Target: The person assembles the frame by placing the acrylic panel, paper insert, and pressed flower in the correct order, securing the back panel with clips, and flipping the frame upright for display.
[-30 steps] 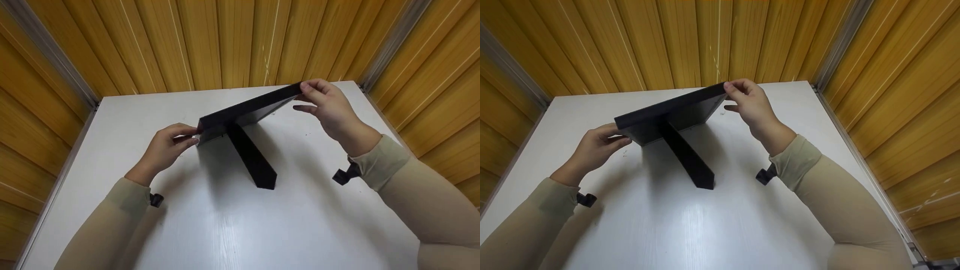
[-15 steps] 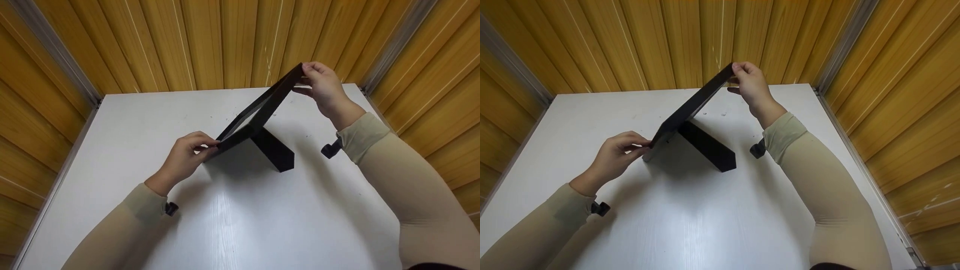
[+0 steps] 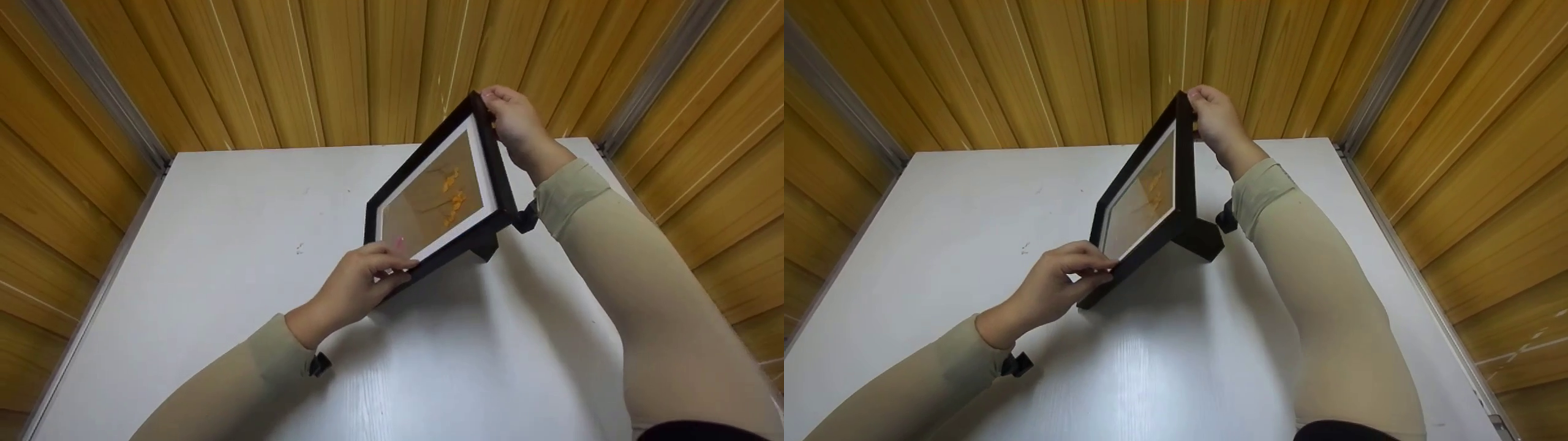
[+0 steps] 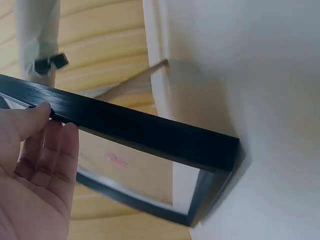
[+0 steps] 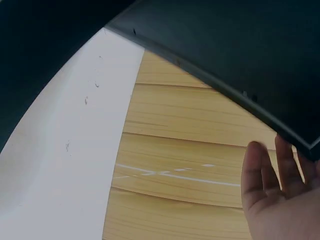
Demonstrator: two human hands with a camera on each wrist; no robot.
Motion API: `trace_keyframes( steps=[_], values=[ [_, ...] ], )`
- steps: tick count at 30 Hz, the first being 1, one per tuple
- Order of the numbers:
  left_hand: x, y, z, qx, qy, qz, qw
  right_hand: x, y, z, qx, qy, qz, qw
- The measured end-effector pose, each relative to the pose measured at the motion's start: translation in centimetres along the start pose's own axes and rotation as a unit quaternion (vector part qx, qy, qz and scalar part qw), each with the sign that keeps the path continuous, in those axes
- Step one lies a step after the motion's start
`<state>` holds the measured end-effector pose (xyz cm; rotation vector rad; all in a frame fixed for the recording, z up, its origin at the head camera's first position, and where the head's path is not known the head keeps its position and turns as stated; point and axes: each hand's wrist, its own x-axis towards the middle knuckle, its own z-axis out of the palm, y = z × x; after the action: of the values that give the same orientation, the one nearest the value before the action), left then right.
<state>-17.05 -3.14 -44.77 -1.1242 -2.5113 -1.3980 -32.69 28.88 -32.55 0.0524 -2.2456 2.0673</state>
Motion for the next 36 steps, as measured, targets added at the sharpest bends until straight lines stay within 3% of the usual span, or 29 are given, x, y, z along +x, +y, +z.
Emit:
trace_keyframes(
  steps=[5,9,12,16,19,22,27,31,36],
  values=[
    [-0.5,1.0,0.2,0.045,-0.009,0.021,0.9987,-0.1,0.0,0.5,0.013,0.003,0.001,0.9999],
    [-0.7,0.8,-0.4,0.02,-0.023,0.032,0.999,-1.0,-0.7,0.9,0.028,0.008,0.021,0.9994],
    [-0.6,0.5,-1.1,-0.005,-0.03,0.031,0.9991,-2.8,-1.4,0.9,0.055,0.016,0.037,0.9977],
    [0.1,-1.0,-2.2,-0.025,-0.027,-0.016,0.9992,-6.3,-1.9,0.5,0.126,0.03,0.025,0.9912],
    [1.4,-3.3,-3.1,-0.038,-0.009,-0.08,0.996,-9.6,-1.9,0.3,0.186,0.03,-0.006,0.9822],
    [3.0,-6.3,-4.1,-0.033,0.0,-0.15,0.9881,-13.1,-1.9,0.3,0.214,0.015,-0.034,0.9762],
    [5.8,-11.0,-4.5,-0.01,-0.027,-0.238,0.9708,-19.1,-1.8,0.8,0.239,-0.025,-0.037,0.9701],
    [7.6,-13.3,-4.2,-0.015,-0.031,-0.263,0.9642,-22.1,-1.6,2.0,0.268,-0.065,-0.032,0.9608],
    [9.2,-14.4,-3.9,-0.026,-0.032,-0.27,0.962,-23.1,-1.2,3.5,0.261,-0.086,-0.042,0.9606]
  ],
)
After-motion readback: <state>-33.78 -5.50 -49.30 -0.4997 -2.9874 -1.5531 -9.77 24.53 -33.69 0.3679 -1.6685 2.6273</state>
